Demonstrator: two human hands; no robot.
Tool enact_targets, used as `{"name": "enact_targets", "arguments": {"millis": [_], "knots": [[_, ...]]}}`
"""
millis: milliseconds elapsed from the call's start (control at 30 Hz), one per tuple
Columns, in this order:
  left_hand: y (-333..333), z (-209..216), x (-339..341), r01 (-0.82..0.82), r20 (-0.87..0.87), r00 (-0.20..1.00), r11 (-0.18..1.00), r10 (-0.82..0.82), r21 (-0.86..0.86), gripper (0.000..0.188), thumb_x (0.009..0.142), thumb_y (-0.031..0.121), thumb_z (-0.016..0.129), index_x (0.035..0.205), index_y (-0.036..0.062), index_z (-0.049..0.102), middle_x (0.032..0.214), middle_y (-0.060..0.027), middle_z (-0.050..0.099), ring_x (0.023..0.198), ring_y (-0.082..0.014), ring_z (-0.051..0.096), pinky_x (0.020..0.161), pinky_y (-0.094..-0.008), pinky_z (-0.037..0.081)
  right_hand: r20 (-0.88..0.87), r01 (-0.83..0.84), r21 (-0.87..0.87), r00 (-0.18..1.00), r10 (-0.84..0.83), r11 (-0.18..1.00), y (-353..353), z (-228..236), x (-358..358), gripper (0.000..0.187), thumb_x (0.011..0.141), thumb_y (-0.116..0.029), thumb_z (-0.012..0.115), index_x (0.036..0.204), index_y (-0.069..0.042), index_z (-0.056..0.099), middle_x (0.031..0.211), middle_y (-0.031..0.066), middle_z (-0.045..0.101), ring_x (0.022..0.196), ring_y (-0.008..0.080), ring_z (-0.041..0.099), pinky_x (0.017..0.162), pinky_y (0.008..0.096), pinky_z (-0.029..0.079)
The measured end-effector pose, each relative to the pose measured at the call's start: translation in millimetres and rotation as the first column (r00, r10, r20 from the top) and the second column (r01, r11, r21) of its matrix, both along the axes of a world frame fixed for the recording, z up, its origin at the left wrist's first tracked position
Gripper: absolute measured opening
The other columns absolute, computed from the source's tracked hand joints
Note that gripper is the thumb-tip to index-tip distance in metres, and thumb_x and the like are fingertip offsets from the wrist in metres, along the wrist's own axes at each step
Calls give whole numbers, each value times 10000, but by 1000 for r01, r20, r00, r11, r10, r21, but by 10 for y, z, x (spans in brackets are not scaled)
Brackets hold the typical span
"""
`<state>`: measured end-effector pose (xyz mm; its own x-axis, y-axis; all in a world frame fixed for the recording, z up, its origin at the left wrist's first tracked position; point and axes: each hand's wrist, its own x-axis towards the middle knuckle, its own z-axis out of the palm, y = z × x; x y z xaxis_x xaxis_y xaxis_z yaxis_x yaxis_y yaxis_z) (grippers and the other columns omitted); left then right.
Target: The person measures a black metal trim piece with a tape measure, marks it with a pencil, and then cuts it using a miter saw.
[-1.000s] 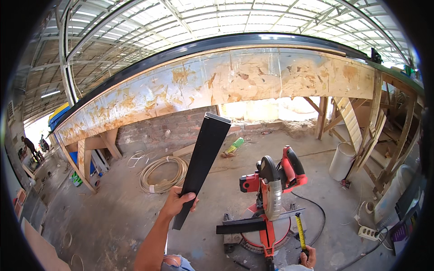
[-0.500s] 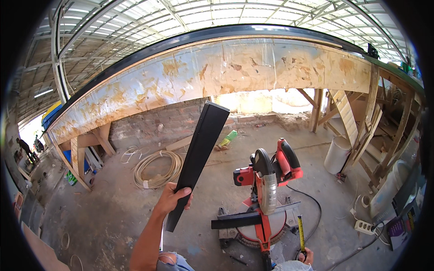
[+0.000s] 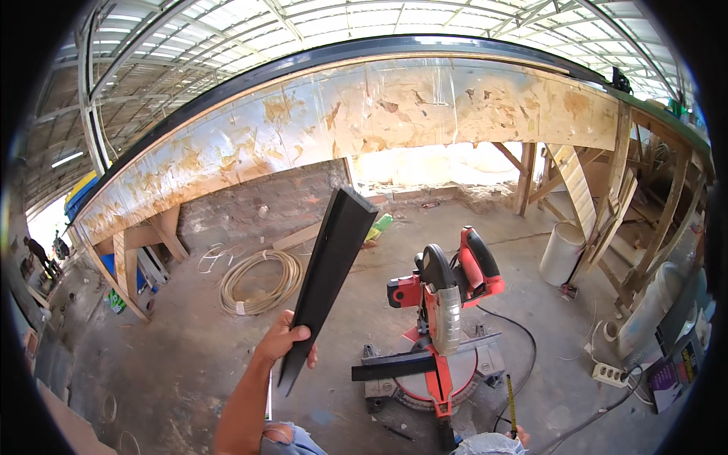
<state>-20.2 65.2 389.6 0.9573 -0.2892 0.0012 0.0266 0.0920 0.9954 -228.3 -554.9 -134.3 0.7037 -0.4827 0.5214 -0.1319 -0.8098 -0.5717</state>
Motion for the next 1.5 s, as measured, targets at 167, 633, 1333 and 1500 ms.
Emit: {"name": "enact_targets", "arguments": {"millis": [167, 633, 1333, 1500], "knots": [[32, -312, 63, 144, 69, 986, 987, -149, 74, 727, 775, 632, 811, 855, -63, 615, 620, -188, 661, 553, -335, 703, 610, -493, 616, -73, 128, -92, 988, -135, 988, 376, 240, -23, 389, 904, -308, 683, 1217, -81, 640, 978, 99, 567, 826, 245, 588, 697, 396, 495], [-77, -390, 145, 292, 74, 954, 956, -291, -10, 892, 800, 814, 618, 660, -66, 663, 568, -175, 633, 478, -316, 669, 621, -422, 594, -242, 357, -480, 825, -511, 802, 770, 1556, -517, 350, 948, -391, 641, 1224, -178, 682, 1050, 59, 634, 932, 219, 626, 785, 353, 533], [-101, -323, 82, 389, 156, 910, 921, -385, 1, 893, 854, 827, 528, 672, -40, 641, 565, -153, 595, 490, -315, 655, 620, -441, 587, -569, 273, -430, 657, -494, 860, 584, 957, -563, 656, 904, -553, 622, 1451, -209, 511, 1329, 148, 559, 1199, 343, 542, 1022, 530, 448], [-128, -74, 240, 140, 268, 963, 916, -36, -377, 746, 1023, 697, 316, 957, 16, 614, 670, -149, 624, 495, -306, 629, 624, -490, 575, -350, 300, -576, 750, -561, 760, 348, 726, -866, 476, 899, -262, 655, 1288, -21, 527, 1139, 194, 507, 1066, 374, 515, 916, 461, 475]]}}
